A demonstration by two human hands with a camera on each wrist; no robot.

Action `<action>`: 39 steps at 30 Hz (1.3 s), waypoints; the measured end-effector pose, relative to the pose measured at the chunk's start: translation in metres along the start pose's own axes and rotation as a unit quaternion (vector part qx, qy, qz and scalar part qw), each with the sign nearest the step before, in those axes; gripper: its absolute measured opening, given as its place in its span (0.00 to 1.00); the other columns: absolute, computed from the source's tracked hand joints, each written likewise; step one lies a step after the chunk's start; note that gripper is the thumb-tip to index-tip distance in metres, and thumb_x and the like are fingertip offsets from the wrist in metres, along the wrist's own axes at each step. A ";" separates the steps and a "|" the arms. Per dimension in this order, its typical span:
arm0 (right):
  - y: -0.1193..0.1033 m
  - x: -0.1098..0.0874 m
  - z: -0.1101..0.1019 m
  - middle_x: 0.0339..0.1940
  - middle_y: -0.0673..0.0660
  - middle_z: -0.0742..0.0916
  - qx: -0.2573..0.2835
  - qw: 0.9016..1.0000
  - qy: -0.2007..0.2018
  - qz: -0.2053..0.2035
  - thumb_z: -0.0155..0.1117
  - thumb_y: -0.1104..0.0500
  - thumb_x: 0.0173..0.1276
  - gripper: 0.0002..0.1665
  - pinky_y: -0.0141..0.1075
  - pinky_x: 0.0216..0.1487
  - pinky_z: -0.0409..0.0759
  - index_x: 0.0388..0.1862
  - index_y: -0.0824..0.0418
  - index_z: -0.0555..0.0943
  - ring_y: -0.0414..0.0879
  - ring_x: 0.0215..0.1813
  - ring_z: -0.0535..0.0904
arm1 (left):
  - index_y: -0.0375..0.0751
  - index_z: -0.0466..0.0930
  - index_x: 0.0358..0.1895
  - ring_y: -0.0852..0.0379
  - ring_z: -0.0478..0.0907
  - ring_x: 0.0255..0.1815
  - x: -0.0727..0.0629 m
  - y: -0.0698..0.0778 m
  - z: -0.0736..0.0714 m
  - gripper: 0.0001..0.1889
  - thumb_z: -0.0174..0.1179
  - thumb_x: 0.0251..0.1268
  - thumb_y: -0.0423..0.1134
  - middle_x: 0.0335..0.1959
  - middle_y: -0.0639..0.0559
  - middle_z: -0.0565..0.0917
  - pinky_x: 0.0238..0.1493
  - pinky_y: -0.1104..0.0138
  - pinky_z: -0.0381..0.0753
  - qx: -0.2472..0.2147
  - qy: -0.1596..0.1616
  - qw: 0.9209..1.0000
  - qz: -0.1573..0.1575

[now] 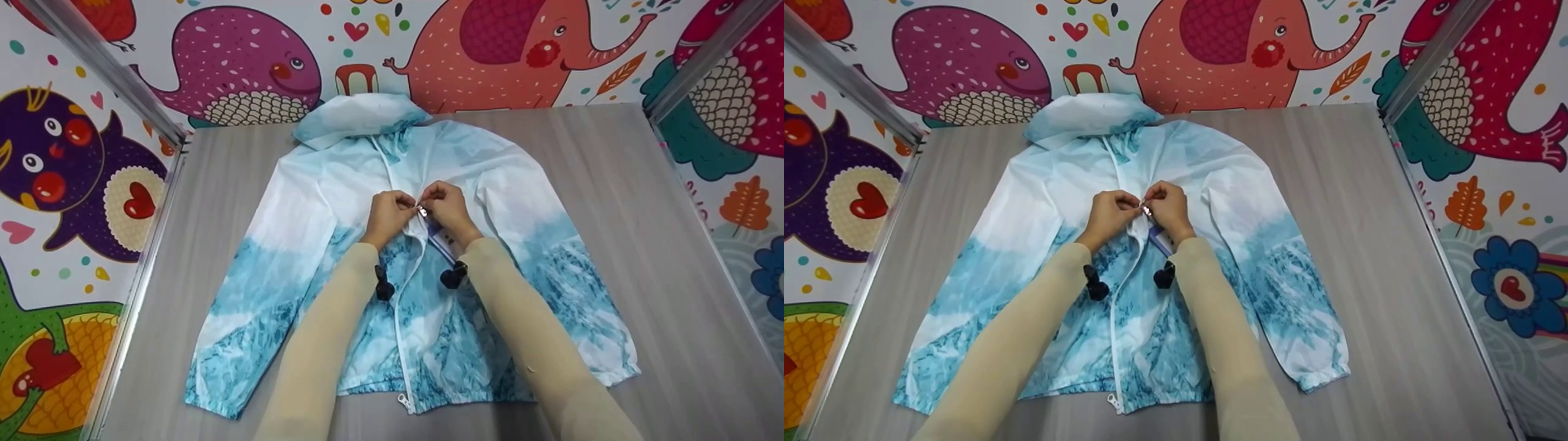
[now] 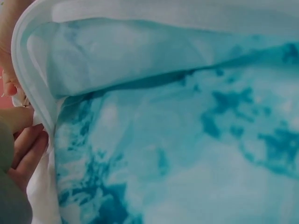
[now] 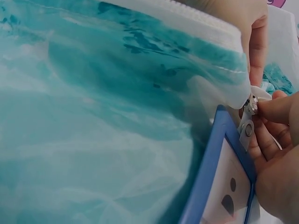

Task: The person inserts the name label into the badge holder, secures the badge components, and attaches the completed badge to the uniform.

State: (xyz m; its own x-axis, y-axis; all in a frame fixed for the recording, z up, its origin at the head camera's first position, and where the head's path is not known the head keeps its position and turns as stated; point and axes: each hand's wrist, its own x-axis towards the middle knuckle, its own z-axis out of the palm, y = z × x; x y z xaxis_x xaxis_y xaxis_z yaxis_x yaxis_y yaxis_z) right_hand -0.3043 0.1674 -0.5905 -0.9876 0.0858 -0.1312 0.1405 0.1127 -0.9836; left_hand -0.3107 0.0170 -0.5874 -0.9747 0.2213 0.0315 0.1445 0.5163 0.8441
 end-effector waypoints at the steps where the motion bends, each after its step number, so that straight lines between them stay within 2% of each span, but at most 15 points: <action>1: 0.000 0.000 0.000 0.20 0.48 0.80 -0.005 1.000 0.000 -0.002 0.57 0.76 0.59 0.10 0.28 0.27 0.73 0.27 0.62 0.78 0.39 0.25 0.74 | 0.34 0.87 0.36 0.53 0.86 0.34 0.000 0.000 0.000 0.04 0.68 0.59 0.31 0.34 0.42 0.89 0.38 0.68 0.84 0.002 -0.001 1.000 0.002; 7: 0.000 0.000 0.001 0.20 0.47 0.80 -0.029 0.999 0.003 -0.017 0.56 0.76 0.57 0.10 0.28 0.26 0.73 0.27 0.63 0.78 0.39 0.25 0.74 | 0.34 0.87 0.36 0.52 0.86 0.34 0.001 0.001 -0.002 0.04 0.68 0.59 0.31 0.33 0.42 0.89 0.37 0.68 0.83 0.015 -0.007 1.000 0.004; 18: -0.001 -0.002 0.004 0.20 0.48 0.79 -0.028 0.999 0.014 -0.020 0.56 0.76 0.58 0.08 0.29 0.26 0.72 0.28 0.67 0.79 0.39 0.25 0.74 | 0.36 0.88 0.35 0.52 0.86 0.35 0.003 0.005 -0.005 0.04 0.69 0.59 0.33 0.34 0.44 0.89 0.39 0.66 0.84 0.044 -0.020 0.999 -0.016; 27: 0.000 -0.002 0.004 0.20 0.48 0.79 -0.025 0.999 0.019 -0.022 0.58 0.76 0.60 0.07 0.28 0.28 0.73 0.29 0.68 0.80 0.40 0.26 0.74 | 0.35 0.87 0.36 0.51 0.86 0.37 0.004 0.005 -0.003 0.04 0.68 0.59 0.31 0.35 0.43 0.89 0.41 0.65 0.84 0.047 -0.016 0.999 -0.011; 34: -0.001 -0.003 0.004 0.24 0.50 0.81 -0.026 0.999 0.017 -0.018 0.57 0.75 0.62 0.07 0.29 0.29 0.76 0.36 0.70 0.81 0.42 0.28 0.78 | 0.35 0.84 0.40 0.49 0.85 0.40 -0.001 0.005 -0.001 0.05 0.65 0.62 0.31 0.38 0.42 0.88 0.45 0.62 0.84 0.052 -0.009 0.999 0.007; 39: -0.005 -0.003 0.004 0.23 0.50 0.81 -0.045 0.998 0.042 -0.011 0.60 0.73 0.61 0.06 0.27 0.28 0.75 0.36 0.69 0.82 0.40 0.27 0.78 | 0.37 0.84 0.44 0.49 0.84 0.38 -0.004 0.008 -0.002 0.09 0.66 0.62 0.35 0.36 0.44 0.88 0.43 0.60 0.83 0.066 -0.005 0.998 0.003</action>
State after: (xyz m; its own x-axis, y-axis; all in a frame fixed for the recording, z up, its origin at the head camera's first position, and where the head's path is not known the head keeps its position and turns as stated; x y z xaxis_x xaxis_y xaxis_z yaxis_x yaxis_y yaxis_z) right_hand -0.3017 0.1627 -0.5859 -0.9816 0.1652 -0.0959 0.1292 0.2041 -0.9704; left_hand -0.3057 0.0183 -0.5792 -0.9723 0.2319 0.0303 0.1715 0.6187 0.7667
